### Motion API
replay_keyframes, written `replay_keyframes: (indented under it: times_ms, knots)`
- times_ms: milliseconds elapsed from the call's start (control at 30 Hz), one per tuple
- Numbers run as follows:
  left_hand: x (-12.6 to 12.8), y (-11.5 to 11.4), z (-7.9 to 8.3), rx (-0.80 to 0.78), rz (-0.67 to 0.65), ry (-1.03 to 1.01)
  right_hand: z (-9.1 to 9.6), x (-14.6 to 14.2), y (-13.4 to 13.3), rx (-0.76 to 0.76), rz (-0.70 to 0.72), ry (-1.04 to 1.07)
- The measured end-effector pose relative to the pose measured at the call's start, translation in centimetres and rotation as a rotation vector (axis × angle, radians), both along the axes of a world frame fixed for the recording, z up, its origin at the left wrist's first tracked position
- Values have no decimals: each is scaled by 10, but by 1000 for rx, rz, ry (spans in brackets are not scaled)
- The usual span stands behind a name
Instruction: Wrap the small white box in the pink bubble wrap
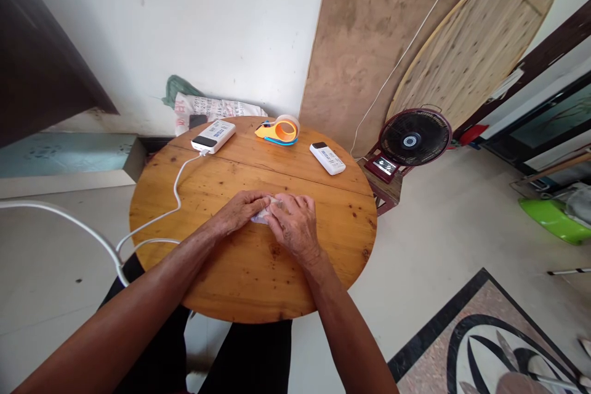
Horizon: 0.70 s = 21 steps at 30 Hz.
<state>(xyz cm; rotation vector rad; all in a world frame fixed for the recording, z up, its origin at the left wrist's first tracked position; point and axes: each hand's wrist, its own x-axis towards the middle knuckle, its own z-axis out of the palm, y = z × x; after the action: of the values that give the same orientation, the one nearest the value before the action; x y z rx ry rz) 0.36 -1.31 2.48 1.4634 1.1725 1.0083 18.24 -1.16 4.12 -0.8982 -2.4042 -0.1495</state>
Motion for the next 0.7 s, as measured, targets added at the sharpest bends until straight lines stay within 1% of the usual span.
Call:
replay_keyframes:
  times_ms: [200, 300, 467, 600, 700]
  knots:
    - [2, 1, -3, 33, 8, 23, 0, 0, -1, 22, 18, -15]
    - [3, 0, 0, 19, 41, -14, 0, 0, 0, 37, 32, -17]
    - [2, -1, 5, -20, 96, -64, -3, -1, 1, 75, 11, -3]
    - [5, 1, 0, -45, 141, -83, -4, -1, 2, 62, 38, 7]
    - [6, 2, -3, -73, 146, -121, -2, 2, 3, 22, 78, 51]
